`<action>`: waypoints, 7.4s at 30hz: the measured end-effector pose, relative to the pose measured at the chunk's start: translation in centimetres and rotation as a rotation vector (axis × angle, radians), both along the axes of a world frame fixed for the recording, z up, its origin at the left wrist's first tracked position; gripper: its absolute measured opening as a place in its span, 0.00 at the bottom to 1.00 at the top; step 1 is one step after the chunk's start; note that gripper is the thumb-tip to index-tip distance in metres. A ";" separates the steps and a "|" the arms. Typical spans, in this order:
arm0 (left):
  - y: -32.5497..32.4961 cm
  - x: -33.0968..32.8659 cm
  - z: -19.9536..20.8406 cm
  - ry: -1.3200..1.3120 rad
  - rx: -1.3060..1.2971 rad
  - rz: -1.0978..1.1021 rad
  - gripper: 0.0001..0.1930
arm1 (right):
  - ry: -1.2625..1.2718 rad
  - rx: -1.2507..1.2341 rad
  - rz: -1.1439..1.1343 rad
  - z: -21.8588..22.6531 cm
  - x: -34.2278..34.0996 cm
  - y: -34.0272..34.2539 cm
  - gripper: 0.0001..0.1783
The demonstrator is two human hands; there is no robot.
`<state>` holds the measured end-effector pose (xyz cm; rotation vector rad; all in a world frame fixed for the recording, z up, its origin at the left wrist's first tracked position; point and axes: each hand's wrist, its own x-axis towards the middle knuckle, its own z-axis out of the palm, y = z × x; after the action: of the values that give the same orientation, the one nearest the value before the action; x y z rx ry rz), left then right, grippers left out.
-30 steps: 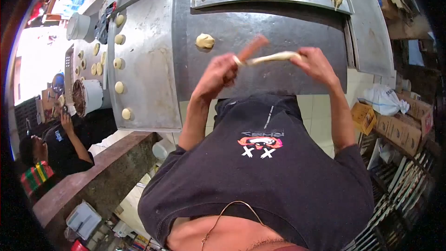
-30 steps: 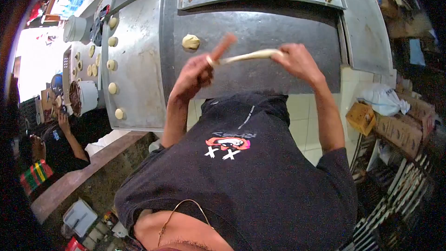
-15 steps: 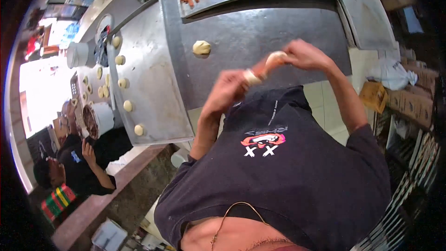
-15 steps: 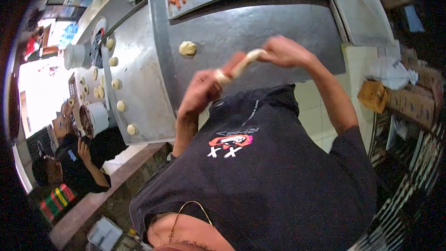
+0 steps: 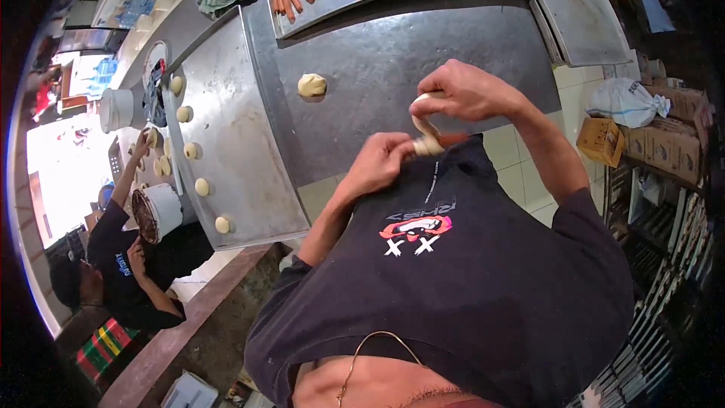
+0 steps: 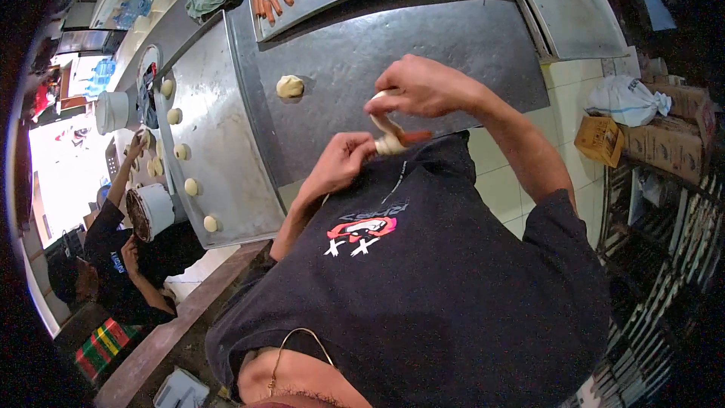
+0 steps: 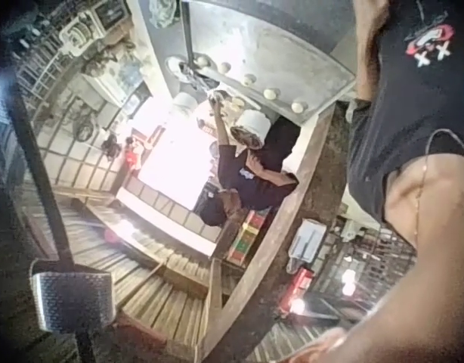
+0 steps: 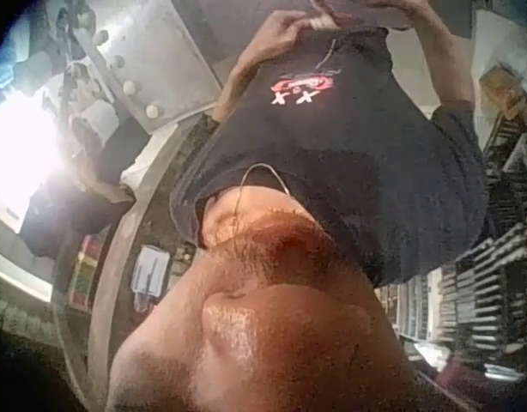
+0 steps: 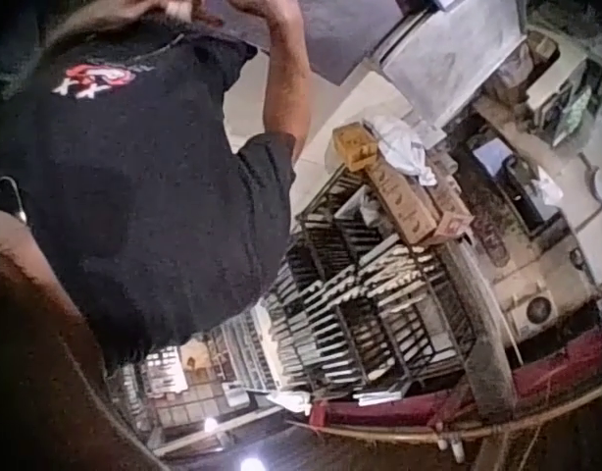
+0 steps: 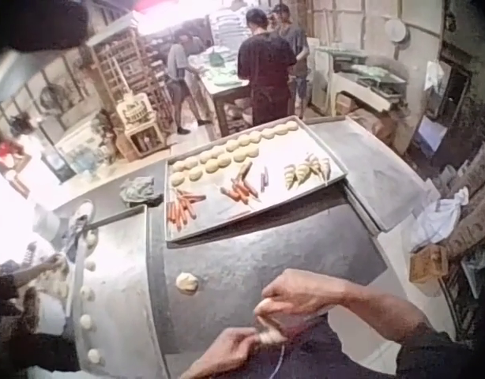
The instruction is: Rolling out dough and wrapping it around sausages to prepare sausage rolls on a bakery workbench.
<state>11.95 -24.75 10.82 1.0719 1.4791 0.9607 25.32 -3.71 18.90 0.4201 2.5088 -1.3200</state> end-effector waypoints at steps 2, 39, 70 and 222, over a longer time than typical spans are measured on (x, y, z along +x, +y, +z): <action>0.2 -1.3 -1.8 0.194 0.011 0.234 0.14 | 0.118 -0.101 0.047 1.9 0.1 -1.6 0.18; 2.0 -1.2 1.8 -1.133 0.024 0.512 0.15 | 0.717 -0.549 -0.938 -4.4 -3.6 -8.2 0.09; 3.4 2.0 -0.9 -0.618 0.163 0.699 0.17 | 0.736 -0.425 -1.021 -8.1 -2.4 -8.5 0.08; 18.4 -6.2 -14.3 1.274 0.016 0.511 0.44 | 0.367 0.785 -0.833 -24.1 -5.3 10.8 0.58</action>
<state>5.76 -6.38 -3.47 1.4356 2.8790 0.5644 20.02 7.07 -5.16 1.6510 3.2545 -0.5160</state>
